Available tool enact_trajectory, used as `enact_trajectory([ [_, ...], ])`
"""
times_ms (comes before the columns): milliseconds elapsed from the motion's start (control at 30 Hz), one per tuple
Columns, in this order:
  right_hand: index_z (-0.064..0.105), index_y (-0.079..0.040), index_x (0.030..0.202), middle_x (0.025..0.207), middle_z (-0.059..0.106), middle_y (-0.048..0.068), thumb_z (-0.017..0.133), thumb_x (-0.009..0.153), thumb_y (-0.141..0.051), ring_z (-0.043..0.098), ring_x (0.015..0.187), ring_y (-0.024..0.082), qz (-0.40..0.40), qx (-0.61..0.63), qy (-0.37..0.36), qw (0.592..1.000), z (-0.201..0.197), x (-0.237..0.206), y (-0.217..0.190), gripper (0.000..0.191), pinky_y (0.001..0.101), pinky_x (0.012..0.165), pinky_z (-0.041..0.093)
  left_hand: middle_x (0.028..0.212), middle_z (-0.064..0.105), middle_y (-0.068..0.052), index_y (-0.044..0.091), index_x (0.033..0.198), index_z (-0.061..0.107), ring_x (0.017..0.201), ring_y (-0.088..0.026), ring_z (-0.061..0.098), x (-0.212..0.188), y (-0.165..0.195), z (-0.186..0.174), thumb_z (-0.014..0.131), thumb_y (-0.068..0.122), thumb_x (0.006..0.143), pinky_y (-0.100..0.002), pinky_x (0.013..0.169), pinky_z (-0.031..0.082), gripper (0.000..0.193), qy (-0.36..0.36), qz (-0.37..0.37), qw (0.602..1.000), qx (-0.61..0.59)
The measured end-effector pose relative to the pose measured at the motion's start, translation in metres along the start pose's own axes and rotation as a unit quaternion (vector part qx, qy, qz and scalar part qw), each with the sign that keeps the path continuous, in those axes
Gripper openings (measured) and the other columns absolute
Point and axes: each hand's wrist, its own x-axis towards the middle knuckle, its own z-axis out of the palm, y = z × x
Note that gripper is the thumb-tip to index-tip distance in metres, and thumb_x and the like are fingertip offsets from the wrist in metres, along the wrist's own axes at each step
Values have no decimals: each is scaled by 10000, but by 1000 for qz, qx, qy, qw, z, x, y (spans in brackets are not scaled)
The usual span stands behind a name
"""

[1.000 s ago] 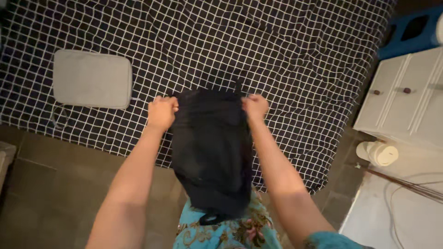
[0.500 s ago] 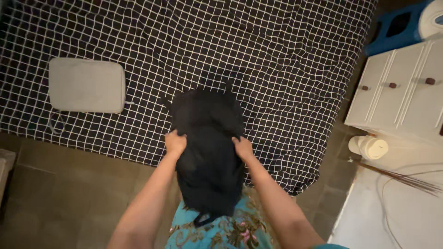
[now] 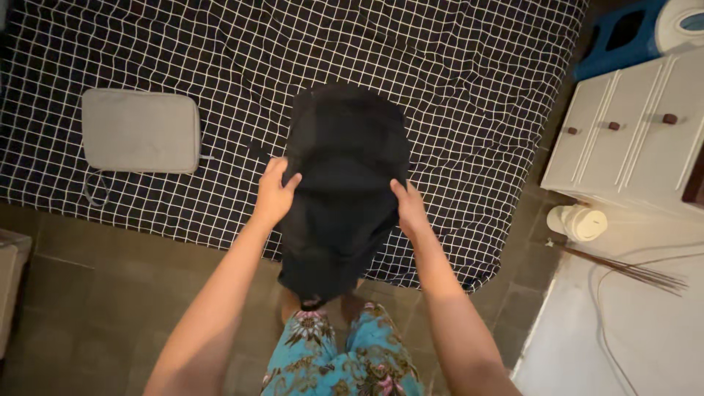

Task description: The person takes items out of a black backpack on the bed, including a bottle, a small white case, a pouch, and a notebook, and places them into a bedside drawer. They then carry a gray zippered pouch to a wardrobe and place it on a shelf.

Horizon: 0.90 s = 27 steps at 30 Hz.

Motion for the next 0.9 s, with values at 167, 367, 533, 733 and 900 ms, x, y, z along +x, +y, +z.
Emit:
enact_trajectory([
  [167, 680, 6, 1233, 1152, 737, 149, 664, 973, -311, 675, 1063, 246, -53, -357, 29, 932, -1, -15, 46, 410, 378, 946, 509, 1180, 614, -253, -38, 1178, 632, 1120, -450, 604, -29, -33, 12, 782, 75, 837, -477, 970, 516, 390, -28, -21, 979, 202],
  [367, 598, -5, 1284, 1169, 738, 194, 781, 816, -202, 709, 1025, 266, -16, -316, 38, 948, -2, -45, 57, 540, 400, 894, 572, 1220, 613, -238, 34, 1234, 622, 1166, -429, 593, -89, -33, 34, 793, 147, 818, -474, 1007, 496, 464, 34, -210, 949, 233],
  [533, 463, -65, 1473, 1351, 639, 179, 695, 880, -227, 660, 1149, 284, 70, -181, 26, 981, -5, -86, 29, 657, 440, 914, 566, 1436, 589, -145, 76, 1432, 518, 1335, -290, 568, -138, 0, 26, 677, 329, 939, -433, 1131, 440, 577, 62, -304, 936, -165],
  [733, 417, -34, 1485, 1469, 560, 212, 560, 977, -240, 580, 1335, 320, 78, 87, -90, 989, -12, -182, -19, 567, 469, 1076, 500, 1604, 427, -182, 1, 1523, 377, 1507, -312, 370, -205, 97, -29, 451, 438, 1028, -494, 1216, 289, 665, -55, -259, 750, -606],
  [900, 475, 3, 1389, 1391, 584, 231, 555, 996, -244, 564, 1310, 374, 19, 175, -124, 976, -8, -257, -59, 471, 504, 1089, 483, 1625, 373, -223, -25, 1527, 355, 1536, -343, 316, -250, 195, -101, 408, 455, 1051, -502, 1240, 265, 679, -98, -153, 718, -671],
])
